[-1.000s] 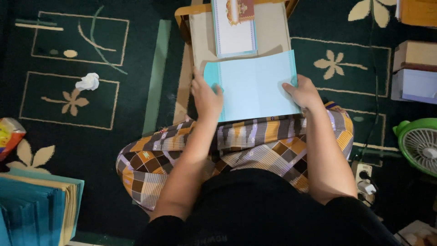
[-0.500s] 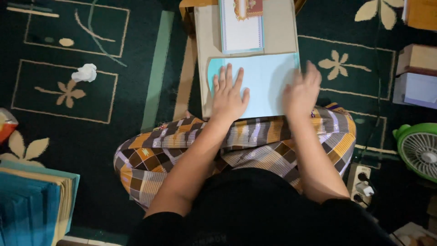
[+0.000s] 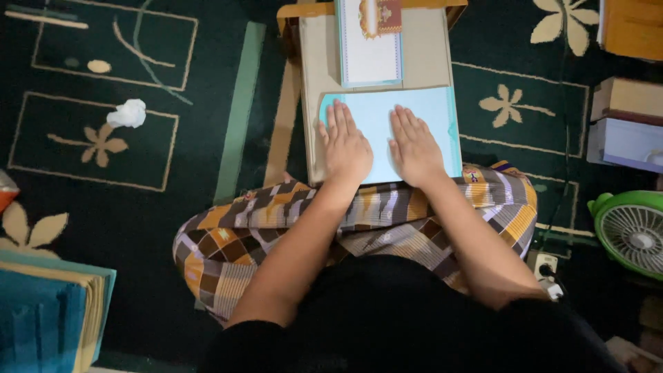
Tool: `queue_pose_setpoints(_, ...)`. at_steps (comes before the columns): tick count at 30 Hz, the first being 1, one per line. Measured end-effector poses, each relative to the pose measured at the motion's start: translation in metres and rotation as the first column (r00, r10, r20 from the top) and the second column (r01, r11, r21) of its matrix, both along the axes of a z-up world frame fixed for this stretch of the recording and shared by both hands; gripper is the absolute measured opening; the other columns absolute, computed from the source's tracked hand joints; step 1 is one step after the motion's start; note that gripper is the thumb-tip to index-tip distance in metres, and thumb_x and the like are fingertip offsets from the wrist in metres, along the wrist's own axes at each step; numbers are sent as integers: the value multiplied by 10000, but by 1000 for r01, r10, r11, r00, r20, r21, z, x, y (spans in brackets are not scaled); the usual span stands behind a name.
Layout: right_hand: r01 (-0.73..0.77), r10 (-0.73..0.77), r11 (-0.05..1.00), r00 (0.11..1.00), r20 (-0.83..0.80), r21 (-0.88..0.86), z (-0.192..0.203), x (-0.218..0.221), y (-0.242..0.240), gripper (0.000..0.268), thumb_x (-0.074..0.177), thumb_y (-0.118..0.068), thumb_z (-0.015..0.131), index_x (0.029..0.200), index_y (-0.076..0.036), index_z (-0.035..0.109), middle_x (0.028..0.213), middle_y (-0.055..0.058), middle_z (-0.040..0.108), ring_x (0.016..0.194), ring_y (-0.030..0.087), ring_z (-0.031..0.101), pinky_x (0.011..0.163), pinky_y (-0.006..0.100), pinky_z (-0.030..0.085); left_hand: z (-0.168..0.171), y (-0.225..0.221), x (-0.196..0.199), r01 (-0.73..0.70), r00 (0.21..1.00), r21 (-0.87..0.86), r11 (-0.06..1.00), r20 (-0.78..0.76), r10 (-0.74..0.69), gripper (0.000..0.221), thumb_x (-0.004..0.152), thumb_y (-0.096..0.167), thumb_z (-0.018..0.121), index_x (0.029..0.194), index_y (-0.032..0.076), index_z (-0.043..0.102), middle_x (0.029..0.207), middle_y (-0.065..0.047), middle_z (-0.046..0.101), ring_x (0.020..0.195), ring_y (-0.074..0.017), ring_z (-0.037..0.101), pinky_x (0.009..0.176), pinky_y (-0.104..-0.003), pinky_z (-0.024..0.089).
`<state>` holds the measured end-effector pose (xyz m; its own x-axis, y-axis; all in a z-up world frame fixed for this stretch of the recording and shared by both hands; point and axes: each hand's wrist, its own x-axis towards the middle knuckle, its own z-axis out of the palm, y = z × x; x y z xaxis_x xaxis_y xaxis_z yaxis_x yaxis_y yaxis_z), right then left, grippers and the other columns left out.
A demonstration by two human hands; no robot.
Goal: The person sits on the floor and wraps a book with light blue paper. They place the book on a wooden board, fold the paper over the cover, and smooth it down with their hands. The person repeats this process for several books, stacking the wrapped items on the board.
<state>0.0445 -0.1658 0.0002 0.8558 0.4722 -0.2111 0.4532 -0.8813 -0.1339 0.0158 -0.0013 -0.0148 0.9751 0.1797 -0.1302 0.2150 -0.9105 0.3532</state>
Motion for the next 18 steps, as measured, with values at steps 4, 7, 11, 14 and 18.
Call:
queue_pose_setpoints(4, -36, 34, 999, 995, 99, 18, -27, 42, -7, 575, 1063, -228, 410, 1620, -91, 366, 1692, 114, 318, 1545, 256, 329, 1254, 373, 279, -47, 7, 20, 25, 1000, 78, 997, -3, -25, 636, 1069, 197, 354, 1635, -22, 165, 1725, -230, 67, 1602, -373, 62, 1281, -550, 25)
queue_pose_setpoints(7, 115, -111, 988, 993, 39, -101, -31, 95, 16, 403, 989, -447, 473, 1185, -199, 724, 1109, 110, 763, 992, 367, 749, 780, 541, 582, -68, 16, 16, 34, 954, 63, 997, 294, -51, 643, 962, 106, 453, 1579, -33, 335, 1676, -228, 270, 1556, -363, 255, 1217, -501, 217)
queue_pose_setpoints(11, 183, -194, 980, 962, 194, 74, -9, 154, 90, 304, 934, -243, 594, 1199, -100, 637, 1185, 121, 603, 925, 364, 715, 674, 504, 580, -73, 13, 20, 13, 936, 46, 999, 351, -29, 716, 893, 164, 486, 1564, -40, 343, 1653, -215, 323, 1540, -371, 287, 1216, -517, 242)
queue_pose_setpoints(14, 330, -333, 943, 935, 119, 47, -7, 168, 134, 557, 954, -393, 585, 1371, -29, 518, 1369, 196, 521, 1091, 394, 654, 813, 514, 555, -88, 11, 26, -7, 927, 92, 996, 375, -28, 744, 868, 188, 488, 1562, -43, 349, 1630, -188, 361, 1527, -361, 300, 1224, -538, 250)
queue_pose_setpoints(18, 320, -309, 943, 944, 112, -94, 24, 145, 157, 880, 943, -672, 620, 1388, 77, 499, 1369, 263, 505, 1253, 434, 585, 1020, 529, 523, -98, 7, 27, -66, 747, 66, 996, 665, 6, 659, 812, 130, 514, 1447, -44, 534, 1544, -254, 481, 1449, -398, 452, 1149, -528, 329)
